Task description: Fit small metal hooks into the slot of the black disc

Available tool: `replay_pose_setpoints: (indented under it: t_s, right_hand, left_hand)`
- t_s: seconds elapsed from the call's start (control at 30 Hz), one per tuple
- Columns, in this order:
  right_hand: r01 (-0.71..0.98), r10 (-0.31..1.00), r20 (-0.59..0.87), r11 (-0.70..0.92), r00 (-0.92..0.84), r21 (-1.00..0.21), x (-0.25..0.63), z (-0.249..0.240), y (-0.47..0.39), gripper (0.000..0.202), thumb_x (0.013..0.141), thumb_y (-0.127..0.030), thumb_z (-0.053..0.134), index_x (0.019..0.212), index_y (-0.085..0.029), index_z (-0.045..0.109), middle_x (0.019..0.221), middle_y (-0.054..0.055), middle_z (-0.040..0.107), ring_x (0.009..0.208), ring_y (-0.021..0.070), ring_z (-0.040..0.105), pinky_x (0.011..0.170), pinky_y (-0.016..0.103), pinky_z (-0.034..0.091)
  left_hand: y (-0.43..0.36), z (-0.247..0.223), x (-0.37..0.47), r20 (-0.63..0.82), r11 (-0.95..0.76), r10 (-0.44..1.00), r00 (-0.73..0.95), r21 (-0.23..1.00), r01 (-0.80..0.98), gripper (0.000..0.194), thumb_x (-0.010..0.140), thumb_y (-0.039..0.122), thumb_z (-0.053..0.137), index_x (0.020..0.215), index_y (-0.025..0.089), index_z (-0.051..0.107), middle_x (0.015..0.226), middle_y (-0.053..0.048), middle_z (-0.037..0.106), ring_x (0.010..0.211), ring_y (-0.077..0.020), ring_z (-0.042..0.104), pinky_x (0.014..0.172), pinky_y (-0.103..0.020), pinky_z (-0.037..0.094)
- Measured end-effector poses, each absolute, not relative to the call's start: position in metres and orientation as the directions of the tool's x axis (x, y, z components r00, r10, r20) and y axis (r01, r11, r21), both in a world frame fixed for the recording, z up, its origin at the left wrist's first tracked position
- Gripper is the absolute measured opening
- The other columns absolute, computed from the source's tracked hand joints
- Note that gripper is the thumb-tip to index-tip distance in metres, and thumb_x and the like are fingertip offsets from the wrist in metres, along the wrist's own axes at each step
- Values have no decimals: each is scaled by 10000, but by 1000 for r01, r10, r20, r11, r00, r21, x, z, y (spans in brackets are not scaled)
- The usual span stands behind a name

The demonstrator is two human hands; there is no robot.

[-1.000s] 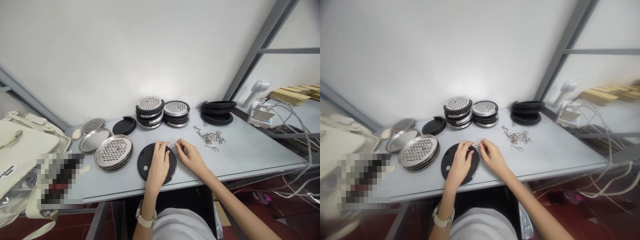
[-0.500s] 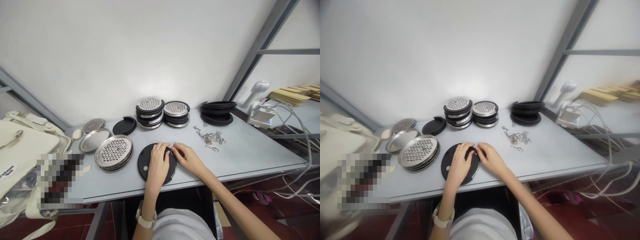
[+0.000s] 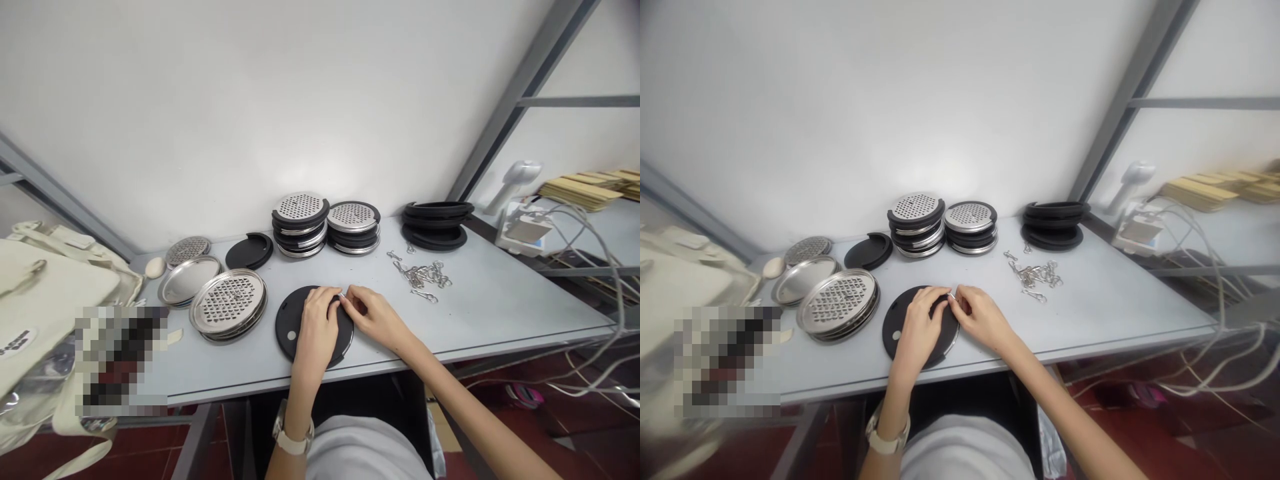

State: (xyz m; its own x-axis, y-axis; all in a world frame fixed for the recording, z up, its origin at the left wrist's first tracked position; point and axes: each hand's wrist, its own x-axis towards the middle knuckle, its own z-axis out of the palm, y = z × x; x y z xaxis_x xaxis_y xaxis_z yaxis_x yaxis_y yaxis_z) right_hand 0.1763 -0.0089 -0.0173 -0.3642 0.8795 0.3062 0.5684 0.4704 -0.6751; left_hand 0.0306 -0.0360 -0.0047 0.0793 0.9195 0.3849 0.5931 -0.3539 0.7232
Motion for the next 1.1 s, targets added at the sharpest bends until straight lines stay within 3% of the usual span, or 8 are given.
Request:
replay_pose_setpoints:
  t_s: [0.33, 0.67, 1.1]
  right_hand:
    - [616, 875, 317, 483, -366, -623, 176, -19, -9, 155, 829, -170, 443, 706, -212, 357, 625, -34, 449, 601, 128, 436, 579, 237, 328]
    - [589, 883, 309, 467, -354, -659, 176, -19, -9, 155, 867, -190, 408, 715, -208, 384, 632, -32, 457, 592, 126, 444, 576, 240, 332]
    - [555, 904, 326, 428, -278, -714, 179, -14, -11, 176, 918, -248, 379, 749, -212, 411, 636, -32, 444, 578, 126, 431, 568, 246, 348]
  left_hand:
    - [-36, -5, 31, 384, -354, 920, 79, 725, 591, 283, 867, 30, 461, 1018, 217, 611, 1033, -12, 642, 992, -177, 555, 942, -352, 416]
    - [-37, -3, 31, 398, -368, 913, 87, 712, 598, 283, 872, 35, 454, 1029, 214, 607, 1033, -21, 641, 996, -176, 561, 955, -354, 418]
    - [-37, 1, 31, 412, -404, 903, 125, 710, 576, 322, 870, 14, 420, 1005, 226, 622, 967, -16, 645, 943, -172, 566, 860, -322, 461]
